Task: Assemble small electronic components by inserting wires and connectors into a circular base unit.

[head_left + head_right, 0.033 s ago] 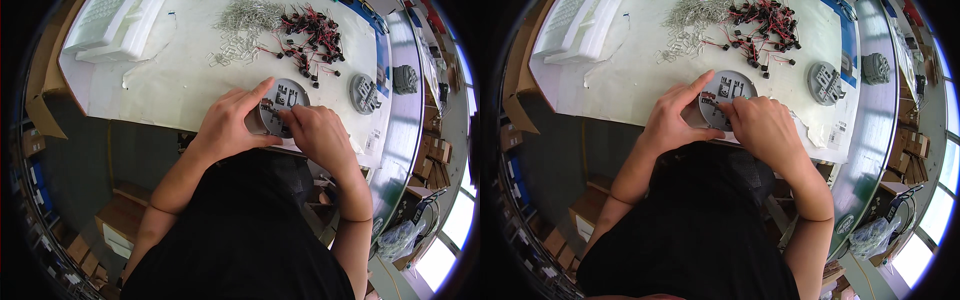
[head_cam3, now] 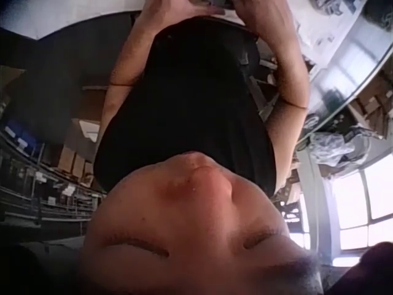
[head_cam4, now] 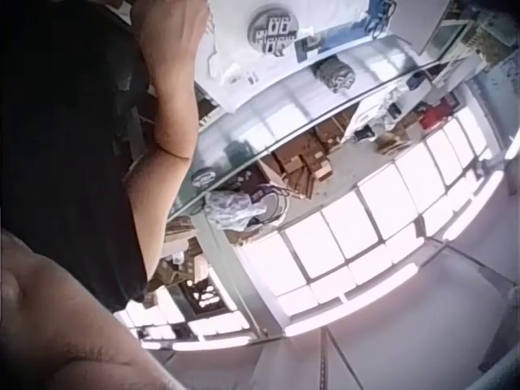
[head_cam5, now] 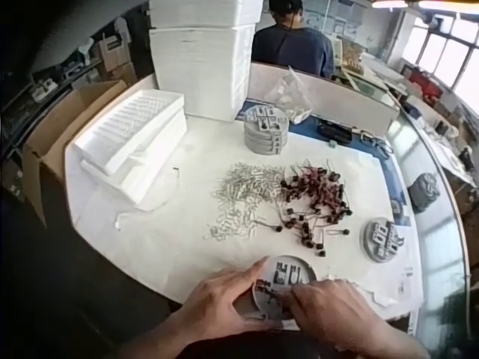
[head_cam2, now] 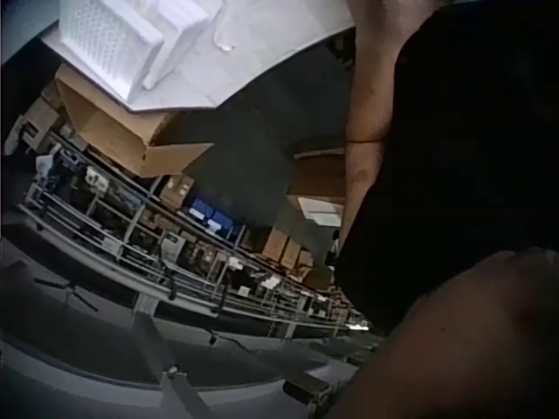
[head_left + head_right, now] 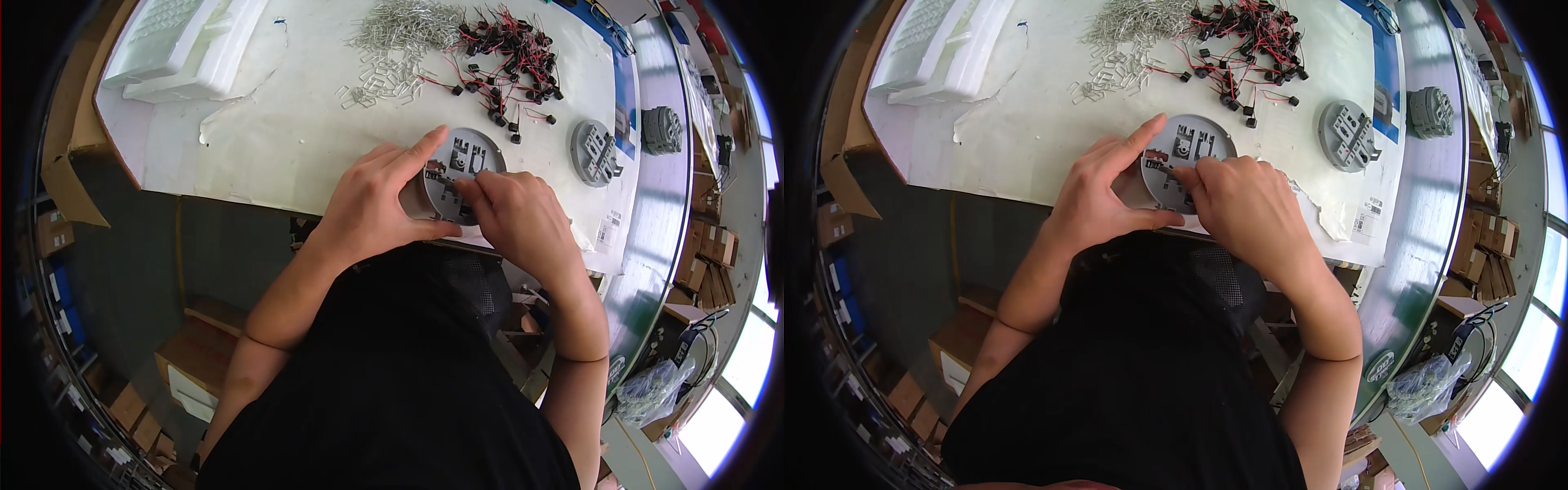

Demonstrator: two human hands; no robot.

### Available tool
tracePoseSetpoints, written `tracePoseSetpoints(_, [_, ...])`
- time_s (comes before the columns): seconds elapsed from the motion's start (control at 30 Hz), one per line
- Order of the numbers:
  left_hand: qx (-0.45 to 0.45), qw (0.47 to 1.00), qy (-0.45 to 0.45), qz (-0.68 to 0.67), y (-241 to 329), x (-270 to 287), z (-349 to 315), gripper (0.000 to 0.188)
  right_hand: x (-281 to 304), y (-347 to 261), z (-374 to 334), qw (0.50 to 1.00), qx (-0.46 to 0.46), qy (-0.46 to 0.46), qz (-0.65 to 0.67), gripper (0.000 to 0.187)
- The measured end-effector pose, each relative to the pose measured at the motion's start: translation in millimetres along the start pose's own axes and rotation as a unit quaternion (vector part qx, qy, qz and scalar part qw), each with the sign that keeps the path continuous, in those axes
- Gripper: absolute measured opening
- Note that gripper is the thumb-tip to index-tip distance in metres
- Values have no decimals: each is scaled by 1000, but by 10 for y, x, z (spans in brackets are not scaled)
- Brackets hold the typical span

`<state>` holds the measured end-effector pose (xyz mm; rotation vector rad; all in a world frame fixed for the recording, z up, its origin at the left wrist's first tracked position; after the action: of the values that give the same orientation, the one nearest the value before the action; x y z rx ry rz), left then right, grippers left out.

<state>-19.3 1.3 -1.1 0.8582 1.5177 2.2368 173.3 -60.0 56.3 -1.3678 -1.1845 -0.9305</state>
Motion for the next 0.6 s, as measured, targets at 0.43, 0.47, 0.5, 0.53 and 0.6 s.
tracePoseSetpoints(0.43, [-3, 1000, 7, 17, 2, -30, -3, 108, 184, -130, 118, 996, 13, -49, -78, 37])
tracePoseSetpoints(0.47, [5, 1000, 9, 17, 0, -29, -2, 107, 198, -128, 119, 994, 5, -63, -88, 37])
tracePoseSetpoints(0.5, [4, 1000, 10, 16, -2, -29, 3, 107, 207, -142, 121, 994, 6, -63, -90, 37])
tracePoseSetpoints(0.53, [1, 1000, 11, 17, -6, -30, 11, 107, 214, -166, 122, 995, 8, -58, -86, 37])
tracePoseSetpoints(0.6, [-6, 1000, 11, 17, -6, -26, 19, 107, 223, -218, 112, 996, 8, -49, -76, 37])
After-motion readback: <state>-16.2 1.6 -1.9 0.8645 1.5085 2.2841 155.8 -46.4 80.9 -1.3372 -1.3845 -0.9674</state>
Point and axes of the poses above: each hand's wrist, its own z-axis towards the middle knuckle, its own x-axis out of the back of the hand, y = z × x, the point moved 2 cm from there along z, towards the middle knuckle, and after that the axes turned 13 degrees about -z, right-handed, at the moved point
